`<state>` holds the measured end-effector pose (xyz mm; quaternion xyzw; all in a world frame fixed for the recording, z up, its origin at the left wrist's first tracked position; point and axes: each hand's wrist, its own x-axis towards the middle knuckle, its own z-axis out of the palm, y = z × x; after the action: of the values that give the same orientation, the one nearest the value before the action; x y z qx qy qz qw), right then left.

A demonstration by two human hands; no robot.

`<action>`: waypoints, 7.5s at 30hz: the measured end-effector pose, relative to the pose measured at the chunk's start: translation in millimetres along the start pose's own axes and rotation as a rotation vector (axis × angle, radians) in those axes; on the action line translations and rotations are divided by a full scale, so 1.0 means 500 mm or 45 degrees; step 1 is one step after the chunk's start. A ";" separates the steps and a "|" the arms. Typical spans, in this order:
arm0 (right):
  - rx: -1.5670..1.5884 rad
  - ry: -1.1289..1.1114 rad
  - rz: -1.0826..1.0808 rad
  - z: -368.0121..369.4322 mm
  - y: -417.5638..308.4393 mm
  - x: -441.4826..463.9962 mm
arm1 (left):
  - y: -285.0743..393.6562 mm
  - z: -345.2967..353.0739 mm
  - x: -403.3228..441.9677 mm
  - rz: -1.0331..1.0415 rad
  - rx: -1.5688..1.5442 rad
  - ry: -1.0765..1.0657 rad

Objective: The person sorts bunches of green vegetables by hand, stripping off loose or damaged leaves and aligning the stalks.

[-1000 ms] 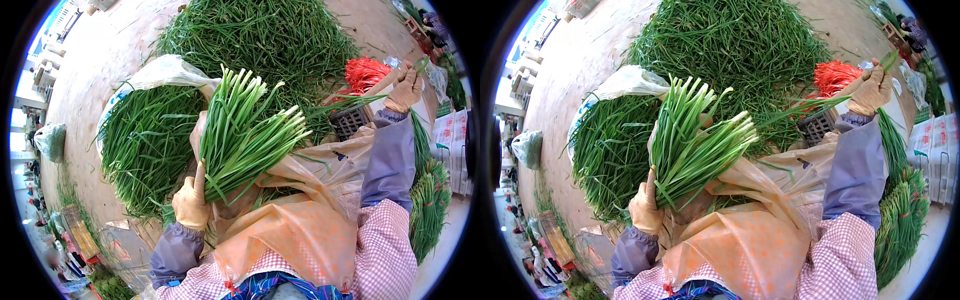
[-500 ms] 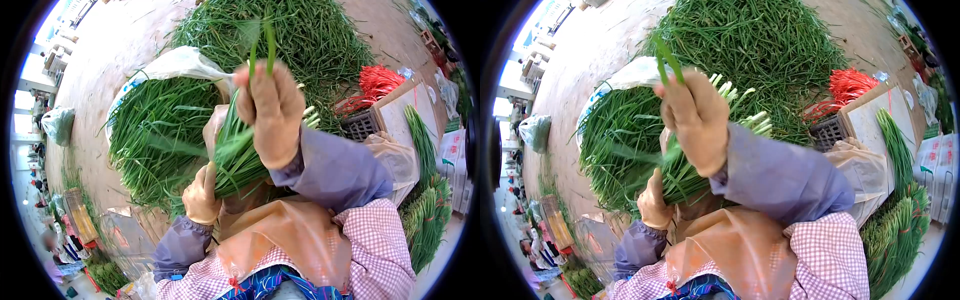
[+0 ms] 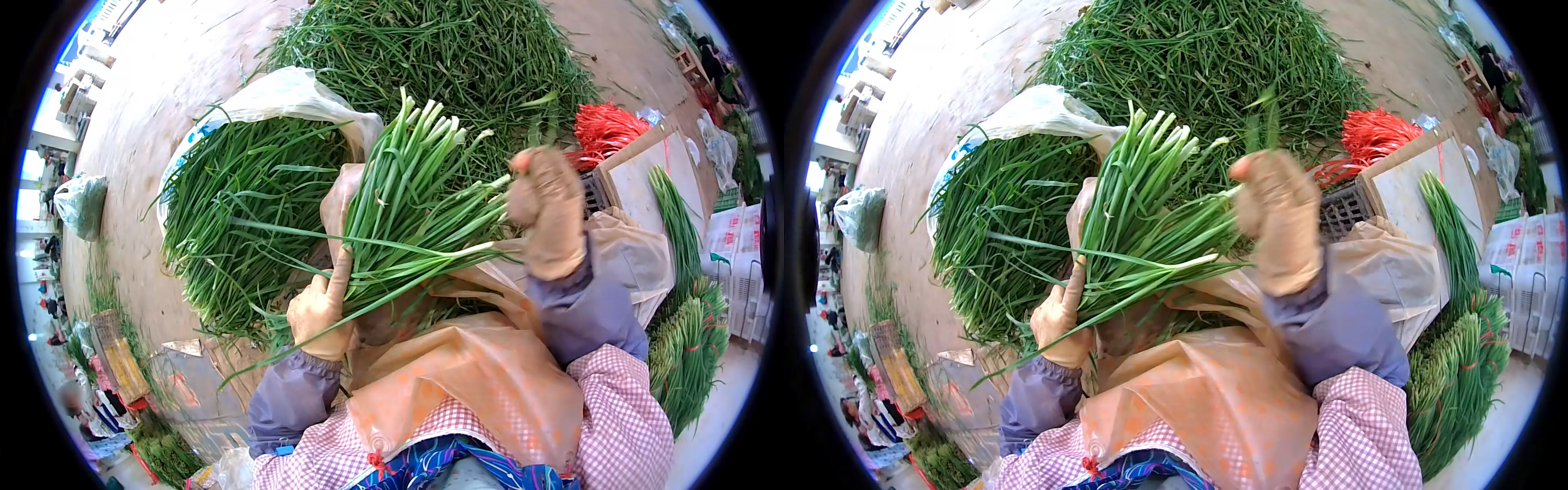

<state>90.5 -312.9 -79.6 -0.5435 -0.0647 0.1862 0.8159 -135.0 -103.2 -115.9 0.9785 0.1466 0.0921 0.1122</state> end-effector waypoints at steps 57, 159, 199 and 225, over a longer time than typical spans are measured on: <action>0.249 -0.292 0.418 -0.064 0.023 -0.045 | 0.014 0.008 -0.003 -0.150 -0.037 -0.065; -0.816 -0.601 -0.321 0.006 0.023 0.034 | 0.019 0.014 -0.010 -0.091 -0.236 -0.035; 1.346 -0.574 0.687 -0.037 0.153 -0.065 | 0.074 0.058 -0.064 -0.146 -0.825 0.234; 1.114 -0.233 0.567 0.016 0.167 0.013 | 0.151 -0.018 0.319 0.552 -0.509 -0.537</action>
<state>74.6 -275.3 -153.1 -0.1323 0.0658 0.4126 0.8989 33.1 -123.0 -64.9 0.9430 -0.1116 -0.0632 0.3070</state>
